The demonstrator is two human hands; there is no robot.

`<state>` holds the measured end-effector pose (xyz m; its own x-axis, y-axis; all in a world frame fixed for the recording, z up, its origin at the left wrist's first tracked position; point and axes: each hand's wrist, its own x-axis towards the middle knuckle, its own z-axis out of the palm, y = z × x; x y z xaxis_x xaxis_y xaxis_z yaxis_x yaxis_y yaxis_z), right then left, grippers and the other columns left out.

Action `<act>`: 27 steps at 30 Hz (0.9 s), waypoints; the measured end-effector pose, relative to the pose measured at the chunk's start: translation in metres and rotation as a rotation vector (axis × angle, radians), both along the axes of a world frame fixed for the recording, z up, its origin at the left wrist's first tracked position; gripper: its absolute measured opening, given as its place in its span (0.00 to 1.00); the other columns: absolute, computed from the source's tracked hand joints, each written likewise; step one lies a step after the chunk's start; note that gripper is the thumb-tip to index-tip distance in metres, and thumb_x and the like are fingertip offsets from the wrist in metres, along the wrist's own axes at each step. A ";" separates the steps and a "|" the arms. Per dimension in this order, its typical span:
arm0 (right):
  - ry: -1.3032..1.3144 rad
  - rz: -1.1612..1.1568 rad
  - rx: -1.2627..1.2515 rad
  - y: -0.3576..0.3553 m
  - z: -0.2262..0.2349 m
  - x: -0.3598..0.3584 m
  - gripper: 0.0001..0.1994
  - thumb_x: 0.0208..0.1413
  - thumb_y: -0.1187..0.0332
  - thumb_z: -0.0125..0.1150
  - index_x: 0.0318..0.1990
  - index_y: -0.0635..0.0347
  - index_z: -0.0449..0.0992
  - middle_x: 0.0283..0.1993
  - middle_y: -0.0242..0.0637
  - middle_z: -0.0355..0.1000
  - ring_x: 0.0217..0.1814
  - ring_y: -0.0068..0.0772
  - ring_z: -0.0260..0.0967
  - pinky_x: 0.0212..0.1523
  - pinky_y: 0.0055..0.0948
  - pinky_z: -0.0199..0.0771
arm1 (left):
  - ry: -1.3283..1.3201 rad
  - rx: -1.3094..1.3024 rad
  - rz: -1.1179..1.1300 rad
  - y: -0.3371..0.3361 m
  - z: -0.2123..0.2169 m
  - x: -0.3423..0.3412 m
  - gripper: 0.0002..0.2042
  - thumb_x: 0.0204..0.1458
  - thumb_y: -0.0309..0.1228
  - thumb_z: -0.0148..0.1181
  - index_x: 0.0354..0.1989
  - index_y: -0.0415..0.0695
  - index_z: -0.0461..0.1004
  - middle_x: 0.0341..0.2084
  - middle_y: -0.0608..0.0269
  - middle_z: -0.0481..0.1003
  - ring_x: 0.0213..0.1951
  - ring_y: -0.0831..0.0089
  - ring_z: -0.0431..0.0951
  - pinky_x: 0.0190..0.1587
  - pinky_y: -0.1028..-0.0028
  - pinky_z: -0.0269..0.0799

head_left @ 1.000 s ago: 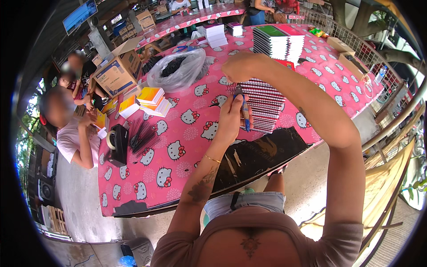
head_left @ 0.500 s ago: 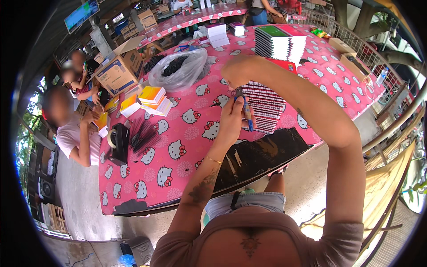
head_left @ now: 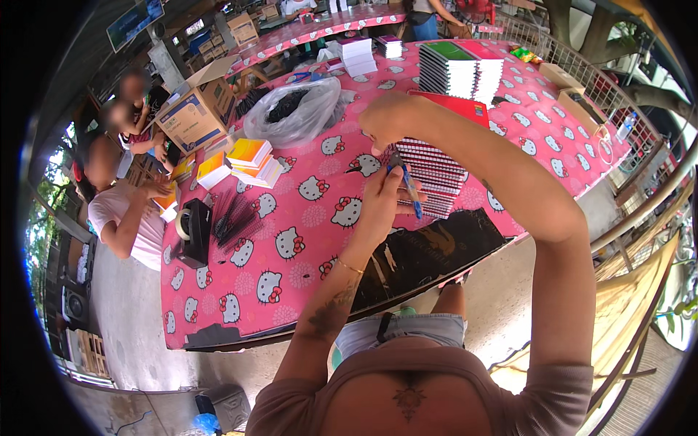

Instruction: The person uses blue shears to trim the edges of a stack of red and white patterned notebooks on a table.

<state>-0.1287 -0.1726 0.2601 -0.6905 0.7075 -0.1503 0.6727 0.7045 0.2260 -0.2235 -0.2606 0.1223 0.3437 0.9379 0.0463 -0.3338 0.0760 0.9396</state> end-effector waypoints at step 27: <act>0.219 0.012 0.283 0.002 -0.018 -0.007 0.16 0.51 0.63 0.56 0.41 0.70 0.72 0.35 0.47 0.76 0.38 0.47 0.76 0.37 0.45 0.75 | -0.016 -0.020 0.016 0.004 -0.009 0.009 0.15 0.63 0.37 0.42 0.48 0.37 0.65 0.33 0.51 0.75 0.33 0.60 0.81 0.29 0.65 0.81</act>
<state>-0.1356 -0.1706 0.2422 -0.6929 0.6918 0.2033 0.7191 0.6426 0.2644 -0.2144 -0.2565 0.1133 0.3279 0.9442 0.0327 -0.3501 0.0892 0.9325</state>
